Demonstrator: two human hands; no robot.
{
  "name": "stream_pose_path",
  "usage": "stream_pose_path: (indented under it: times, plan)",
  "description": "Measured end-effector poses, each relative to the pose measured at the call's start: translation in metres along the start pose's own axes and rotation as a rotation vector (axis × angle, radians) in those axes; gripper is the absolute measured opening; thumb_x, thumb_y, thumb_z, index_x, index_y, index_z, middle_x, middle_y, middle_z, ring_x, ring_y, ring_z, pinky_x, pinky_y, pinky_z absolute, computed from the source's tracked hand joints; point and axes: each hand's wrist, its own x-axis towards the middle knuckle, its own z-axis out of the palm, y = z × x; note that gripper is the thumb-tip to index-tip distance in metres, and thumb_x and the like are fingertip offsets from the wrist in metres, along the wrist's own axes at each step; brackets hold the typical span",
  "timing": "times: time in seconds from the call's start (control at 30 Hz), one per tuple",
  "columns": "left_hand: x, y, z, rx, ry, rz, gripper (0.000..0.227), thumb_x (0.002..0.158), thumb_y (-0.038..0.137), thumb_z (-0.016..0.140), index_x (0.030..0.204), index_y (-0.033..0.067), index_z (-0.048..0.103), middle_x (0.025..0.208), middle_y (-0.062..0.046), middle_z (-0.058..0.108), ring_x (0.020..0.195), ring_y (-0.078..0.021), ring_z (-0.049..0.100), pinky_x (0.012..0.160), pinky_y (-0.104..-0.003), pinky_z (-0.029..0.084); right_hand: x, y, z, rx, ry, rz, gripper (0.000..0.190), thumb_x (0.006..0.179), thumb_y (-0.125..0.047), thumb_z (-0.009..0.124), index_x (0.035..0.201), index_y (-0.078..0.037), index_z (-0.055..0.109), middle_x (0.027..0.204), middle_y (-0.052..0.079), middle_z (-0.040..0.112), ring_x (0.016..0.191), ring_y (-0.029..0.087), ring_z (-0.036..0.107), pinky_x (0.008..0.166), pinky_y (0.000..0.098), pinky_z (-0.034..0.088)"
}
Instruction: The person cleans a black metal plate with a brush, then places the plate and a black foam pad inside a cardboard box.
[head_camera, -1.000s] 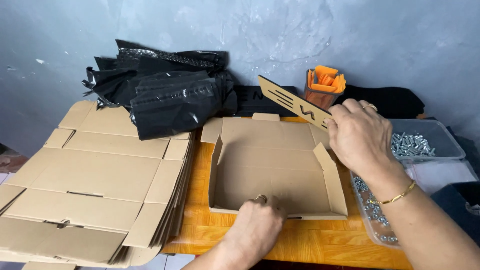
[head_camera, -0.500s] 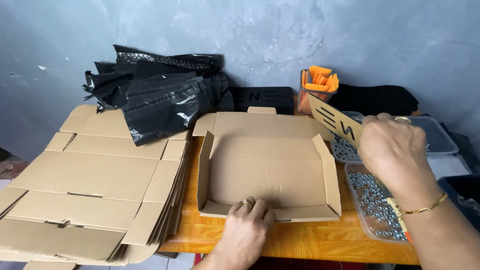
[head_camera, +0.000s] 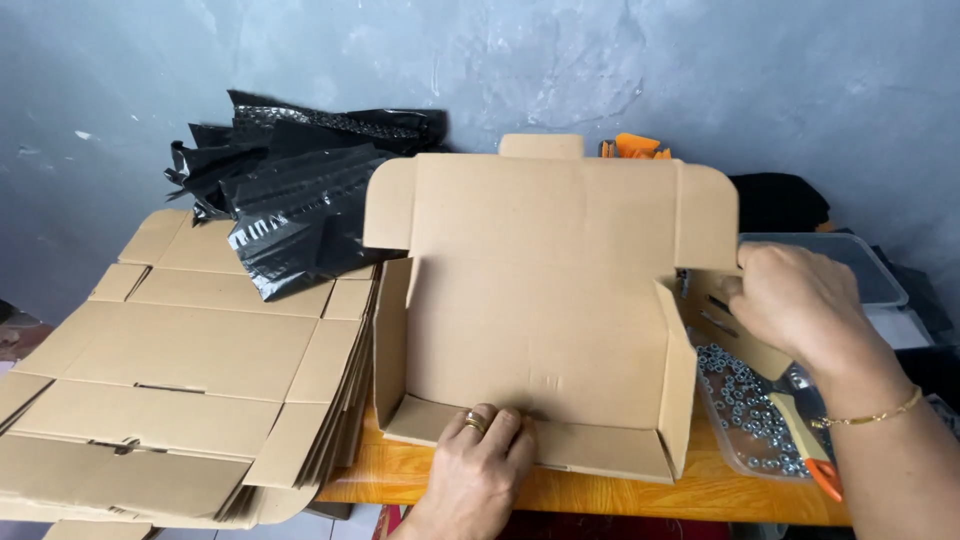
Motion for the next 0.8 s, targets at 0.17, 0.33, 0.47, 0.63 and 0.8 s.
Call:
stream_pose_path:
  times: [0.17, 0.33, 0.47, 0.63, 0.8]
  plan:
    - [0.000, -0.011, 0.018, 0.016, -0.081, -0.020, 0.008, 0.080, 0.002, 0.058, 0.086, 0.0063, 0.061, 0.085, -0.008, 0.052, 0.072, -0.0291, 0.050, 0.062, -0.041, 0.045, 0.007, 0.009, 0.005, 0.156, 0.107, -0.044, 0.025, 0.099, -0.044, 0.060, 0.097, -0.020, 0.069, 0.084, 0.011, 0.077, 0.085, 0.038, 0.072, 0.067, 0.0466, 0.049]
    - [0.008, -0.031, 0.034, 0.014, -0.158, -0.034, 0.010, 0.073, 0.003, 0.061, 0.073, 0.0129, 0.058, 0.082, -0.008, 0.056, 0.068, -0.0297, 0.054, 0.055, -0.042, 0.045, -0.001, 0.014, 0.017, 0.105, 0.405, -0.165, 0.019, 0.097, -0.033, 0.062, 0.097, -0.014, 0.066, 0.103, 0.003, 0.072, 0.098, 0.040, 0.070, 0.075, 0.0560, 0.053]
    - [0.018, -0.045, 0.059, 0.020, -0.292, -0.095, 0.016, 0.074, 0.004, 0.064, 0.084, 0.0141, 0.070, 0.091, -0.008, 0.066, 0.073, -0.0322, 0.062, 0.056, -0.045, 0.053, -0.010, 0.005, 0.033, -0.053, 0.705, -0.327, 0.010, 0.095, -0.011, 0.063, 0.086, -0.013, 0.066, 0.085, 0.000, 0.062, 0.082, 0.024, 0.064, 0.056, 0.0403, 0.056]
    - [0.035, -0.059, 0.088, 0.055, -0.482, -0.156, 0.027, 0.072, -0.002, 0.065, 0.089, 0.0163, 0.074, 0.092, -0.007, 0.069, 0.080, -0.0319, 0.066, 0.059, -0.045, 0.058, -0.014, -0.005, 0.049, -0.285, 0.905, -0.337, 0.021, 0.097, -0.013, 0.063, 0.077, -0.017, 0.062, 0.081, 0.001, 0.055, 0.078, 0.024, 0.062, 0.053, 0.0362, 0.052]
    - [0.052, -0.074, 0.106, 0.136, -0.642, -0.233, 0.024, 0.082, 0.003, 0.062, 0.096, 0.0194, 0.075, 0.097, -0.004, 0.071, 0.083, -0.0318, 0.071, 0.066, -0.046, 0.059, -0.022, -0.002, 0.048, -0.269, 0.752, -0.231, 0.018, 0.103, -0.019, 0.062, 0.087, -0.014, 0.069, 0.088, 0.003, 0.066, 0.082, 0.024, 0.065, 0.052, 0.0355, 0.054]
